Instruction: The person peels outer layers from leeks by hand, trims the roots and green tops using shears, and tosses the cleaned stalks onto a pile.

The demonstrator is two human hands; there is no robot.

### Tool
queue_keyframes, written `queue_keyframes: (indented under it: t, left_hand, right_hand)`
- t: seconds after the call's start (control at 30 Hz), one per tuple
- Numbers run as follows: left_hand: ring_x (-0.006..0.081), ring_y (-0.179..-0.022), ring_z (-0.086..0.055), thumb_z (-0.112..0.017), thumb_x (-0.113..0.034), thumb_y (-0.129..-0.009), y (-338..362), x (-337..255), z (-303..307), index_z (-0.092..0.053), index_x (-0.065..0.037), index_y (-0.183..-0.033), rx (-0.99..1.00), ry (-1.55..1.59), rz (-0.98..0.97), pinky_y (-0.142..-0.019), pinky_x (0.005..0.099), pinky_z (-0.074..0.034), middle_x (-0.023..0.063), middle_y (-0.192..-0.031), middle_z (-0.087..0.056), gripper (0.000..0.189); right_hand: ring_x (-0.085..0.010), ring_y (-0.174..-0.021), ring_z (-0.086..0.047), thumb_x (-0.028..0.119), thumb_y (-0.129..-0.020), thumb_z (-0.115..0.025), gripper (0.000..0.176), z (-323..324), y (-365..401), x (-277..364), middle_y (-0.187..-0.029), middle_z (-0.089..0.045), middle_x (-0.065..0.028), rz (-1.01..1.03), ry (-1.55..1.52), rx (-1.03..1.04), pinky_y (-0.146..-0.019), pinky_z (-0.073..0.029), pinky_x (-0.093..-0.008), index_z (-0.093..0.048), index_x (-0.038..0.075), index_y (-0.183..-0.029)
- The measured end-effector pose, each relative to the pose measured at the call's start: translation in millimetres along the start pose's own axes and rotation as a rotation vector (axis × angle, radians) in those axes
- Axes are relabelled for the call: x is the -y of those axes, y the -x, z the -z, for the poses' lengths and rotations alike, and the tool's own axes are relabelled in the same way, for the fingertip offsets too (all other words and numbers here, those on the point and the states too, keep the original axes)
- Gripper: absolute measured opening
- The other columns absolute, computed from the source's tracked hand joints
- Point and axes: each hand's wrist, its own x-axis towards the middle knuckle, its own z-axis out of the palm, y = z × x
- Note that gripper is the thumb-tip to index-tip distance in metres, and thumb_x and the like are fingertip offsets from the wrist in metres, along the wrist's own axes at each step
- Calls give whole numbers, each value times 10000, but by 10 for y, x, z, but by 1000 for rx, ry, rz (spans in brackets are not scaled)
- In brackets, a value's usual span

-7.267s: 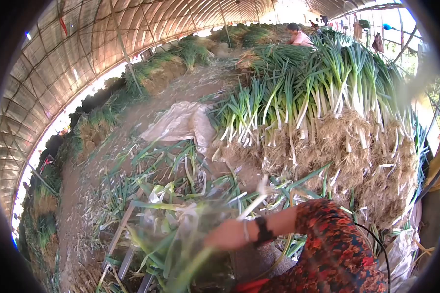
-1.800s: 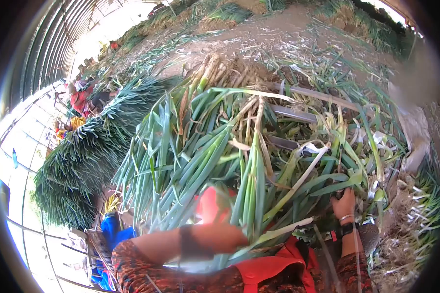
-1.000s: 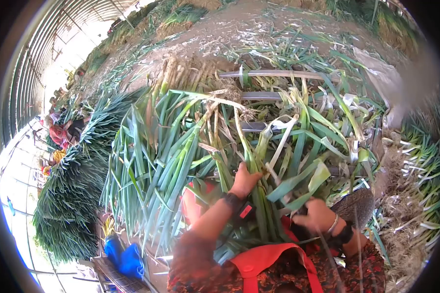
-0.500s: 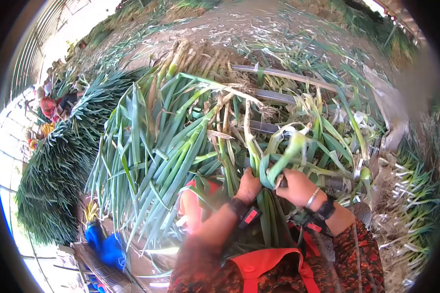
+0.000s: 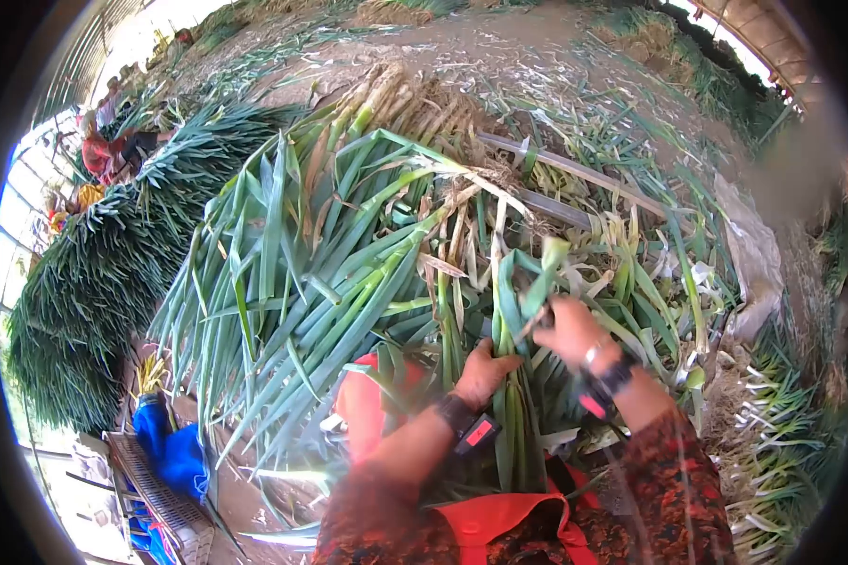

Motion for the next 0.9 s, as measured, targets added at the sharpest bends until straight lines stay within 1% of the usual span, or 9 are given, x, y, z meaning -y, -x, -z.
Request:
queue_keyframes:
  t: [0.07,0.17,0.27,0.4,0.5,0.53,0.6,0.73,0.9]
  left_hand:
    - [189,-845,-632,-673,-66,-831,-8,28,17,-504,35,-1160,23,75,-20,-726,322,-545,113,-1009,-629,384]
    - [184,-842,-635,-665,-50,-841,-11,13,14,-501,21,-1172,20,159,-51,-724,313,-549,114,-1012,-629,376]
    - [184,-844,-635,-661,-40,-844,-30,26,-3,-498,11,-1185,10,220,-63,-722,305,-549,114,-1006,-629,382]
    - [185,-862,-632,-672,-35,-839,-33,25,0,-487,24,-1194,-4,141,-101,-733,307,-549,120,-1025,-623,405]
    - [191,-885,-614,-704,-20,-807,-18,37,-58,-378,-28,-1324,-111,33,-164,-746,311,-538,123,-1062,-607,611]
    - [193,-893,-608,-714,-15,-796,-11,37,-73,-342,-46,-1367,-148,-2,-182,-751,312,-534,124,-1075,-601,682]
    - [183,-908,-601,-702,3,-801,18,18,-70,-321,-98,-1396,-73,83,-186,-769,310,-527,118,-1078,-601,715]
    - [189,-895,-619,-635,38,-834,20,1,8,-286,-156,-1425,20,64,-207,-742,328,-540,121,-1094,-607,713]
    - [160,-907,-602,-608,33,-846,-96,114,43,-281,-131,-1424,13,27,-292,-785,301,-525,96,-1085,-607,684]
  right_hand:
    - [-368,-797,-604,180,-682,-734,472,-25,380,-56,-874,-601,-211,165,159,-87,-728,-496,-417,-586,-8,-1089]
    - [-401,-814,-573,198,-666,-745,453,20,770,-20,-862,-568,-216,91,193,32,-722,-470,-455,-536,-2,-1014]
    - [-414,-824,-570,204,-665,-745,450,2,799,-18,-867,-569,-218,36,180,45,-724,-469,-463,-533,-8,-1001]
    - [-412,-801,-588,218,-674,-742,430,-6,336,-37,-858,-597,-229,107,186,-45,-715,-478,-456,-544,-29,-965]
    - [-399,-721,-610,229,-691,-736,360,-51,-229,-170,-762,-620,-217,83,230,-122,-677,-499,-451,-579,-34,-880]
    - [-393,-726,-612,230,-687,-742,341,-32,-415,-154,-783,-629,-224,50,217,-147,-681,-502,-446,-600,-30,-857]
    - [-395,-856,-635,226,-705,-736,373,12,-748,-200,-891,-649,-251,-61,335,-194,-766,-511,-449,-623,-27,-955]
    - [-407,-854,-627,192,-700,-730,375,13,-470,-155,-878,-642,-249,40,190,-193,-766,-513,-449,-604,-35,-971]
    - [-420,-841,-618,205,-679,-752,414,79,23,164,-875,-634,-252,46,216,-64,-767,-508,-455,-582,-61,-948]
